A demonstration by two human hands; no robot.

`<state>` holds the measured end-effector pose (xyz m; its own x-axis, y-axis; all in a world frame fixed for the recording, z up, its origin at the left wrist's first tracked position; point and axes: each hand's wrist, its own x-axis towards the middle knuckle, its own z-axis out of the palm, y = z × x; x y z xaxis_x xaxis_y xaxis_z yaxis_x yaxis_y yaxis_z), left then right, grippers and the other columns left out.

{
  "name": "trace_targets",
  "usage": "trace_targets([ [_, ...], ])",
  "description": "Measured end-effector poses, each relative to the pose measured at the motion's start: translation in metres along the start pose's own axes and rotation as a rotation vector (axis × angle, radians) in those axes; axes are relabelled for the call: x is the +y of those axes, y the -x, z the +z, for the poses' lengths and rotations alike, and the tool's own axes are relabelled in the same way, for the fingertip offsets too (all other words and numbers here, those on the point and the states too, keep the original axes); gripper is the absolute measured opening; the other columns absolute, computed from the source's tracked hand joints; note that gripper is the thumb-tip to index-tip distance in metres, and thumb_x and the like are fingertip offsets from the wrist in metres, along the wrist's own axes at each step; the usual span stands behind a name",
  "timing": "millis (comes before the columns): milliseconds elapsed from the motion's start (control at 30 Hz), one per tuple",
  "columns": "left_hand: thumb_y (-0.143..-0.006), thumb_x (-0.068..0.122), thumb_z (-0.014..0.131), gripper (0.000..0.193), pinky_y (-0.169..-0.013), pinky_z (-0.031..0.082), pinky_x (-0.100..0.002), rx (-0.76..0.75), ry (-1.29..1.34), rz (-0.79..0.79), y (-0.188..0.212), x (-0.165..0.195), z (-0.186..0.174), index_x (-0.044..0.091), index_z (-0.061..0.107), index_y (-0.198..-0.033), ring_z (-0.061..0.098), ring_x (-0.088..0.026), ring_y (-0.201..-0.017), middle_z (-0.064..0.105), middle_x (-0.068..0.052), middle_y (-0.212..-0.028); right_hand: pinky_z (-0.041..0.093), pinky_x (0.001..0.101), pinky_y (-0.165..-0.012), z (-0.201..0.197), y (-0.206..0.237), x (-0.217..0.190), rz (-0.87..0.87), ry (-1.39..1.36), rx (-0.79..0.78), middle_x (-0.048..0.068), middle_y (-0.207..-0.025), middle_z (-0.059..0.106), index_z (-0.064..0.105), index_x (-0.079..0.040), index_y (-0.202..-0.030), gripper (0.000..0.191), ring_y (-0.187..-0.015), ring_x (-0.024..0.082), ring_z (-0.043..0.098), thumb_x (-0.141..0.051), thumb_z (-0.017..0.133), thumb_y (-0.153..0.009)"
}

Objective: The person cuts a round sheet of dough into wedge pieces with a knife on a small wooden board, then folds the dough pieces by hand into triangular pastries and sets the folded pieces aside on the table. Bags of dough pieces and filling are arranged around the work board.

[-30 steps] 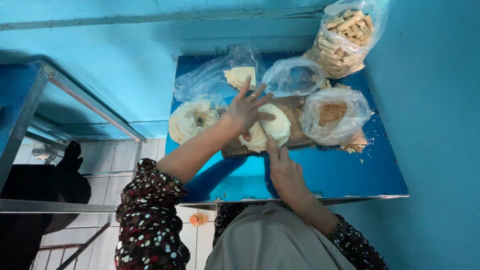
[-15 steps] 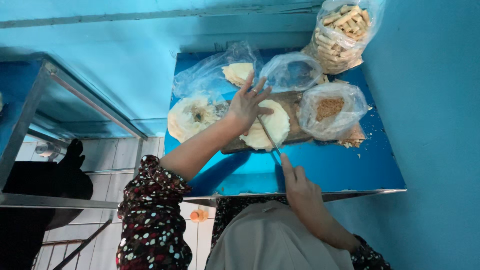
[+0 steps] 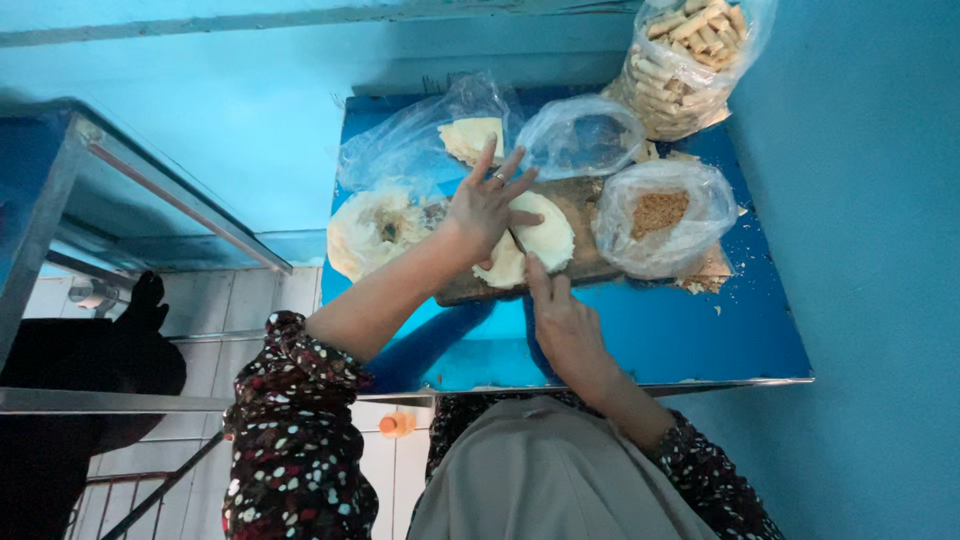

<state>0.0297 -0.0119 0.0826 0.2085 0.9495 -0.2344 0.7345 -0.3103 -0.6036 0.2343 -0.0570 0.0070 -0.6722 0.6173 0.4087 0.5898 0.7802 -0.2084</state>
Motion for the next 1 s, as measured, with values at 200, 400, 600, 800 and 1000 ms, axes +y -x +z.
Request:
trace_targets([
  [200, -0.059, 0.072, 0.081, 0.104, -0.113, -0.013, -0.069, -0.011, -0.099, -0.042, 0.006, 0.005, -0.012, 0.060, 0.032, -0.151, -0.002, -0.037, -0.157, 0.013, -0.001, -0.171, 0.053, 0.0411, -0.048, -0.018, 0.048, 0.002, 0.042, 0.053, -0.084, 0.014, -0.092, 0.054, 0.041, -0.009, -0.154, 0.067, -0.060, 0.029, 0.065, -0.001, 0.056, -0.089],
  [400, -0.059, 0.075, 0.081, 0.105, -0.113, -0.012, -0.071, -0.065, -0.075, -0.044, 0.004, 0.005, -0.013, 0.061, 0.032, -0.151, -0.003, -0.037, -0.157, 0.009, -0.001, -0.172, 0.052, 0.0409, -0.047, -0.048, 0.099, 0.009, 0.042, 0.101, -0.134, 0.012, -0.088, 0.053, 0.040, -0.011, -0.155, 0.069, -0.057, 0.028, 0.062, -0.001, 0.056, -0.088],
  [600, -0.055, 0.073, 0.083, 0.103, -0.116, -0.009, -0.068, 0.070, -0.073, -0.005, 0.007, 0.003, -0.010, 0.061, 0.039, -0.148, -0.005, -0.036, -0.158, 0.006, -0.003, -0.174, 0.053, 0.0409, -0.049, -0.059, 0.099, 0.016, 0.019, -0.001, -0.103, 0.013, -0.091, 0.055, 0.041, -0.008, -0.154, 0.069, -0.059, 0.030, 0.063, -0.002, 0.057, -0.087],
  [800, -0.050, 0.074, 0.085, 0.108, -0.115, -0.007, -0.067, 0.051, -0.093, 0.005, 0.006, 0.003, -0.014, 0.061, 0.039, -0.147, -0.006, -0.037, -0.156, 0.005, -0.004, -0.173, 0.054, 0.0406, -0.051, -0.023, 0.048, 0.002, 0.030, 0.088, -0.030, 0.012, -0.090, 0.055, 0.043, -0.009, -0.154, 0.066, -0.061, 0.027, 0.065, -0.002, 0.057, -0.090],
  [1000, -0.050, 0.073, 0.085, 0.106, -0.117, -0.007, -0.068, 0.072, -0.070, -0.042, 0.005, 0.003, -0.009, 0.064, 0.041, -0.146, -0.006, -0.037, -0.157, 0.007, -0.005, -0.173, 0.053, 0.0395, -0.049, -0.020, 0.056, 0.010, -0.011, 0.051, -0.015, 0.012, -0.091, 0.054, 0.041, -0.009, -0.154, 0.068, -0.061, 0.026, 0.064, -0.002, 0.058, -0.088],
])
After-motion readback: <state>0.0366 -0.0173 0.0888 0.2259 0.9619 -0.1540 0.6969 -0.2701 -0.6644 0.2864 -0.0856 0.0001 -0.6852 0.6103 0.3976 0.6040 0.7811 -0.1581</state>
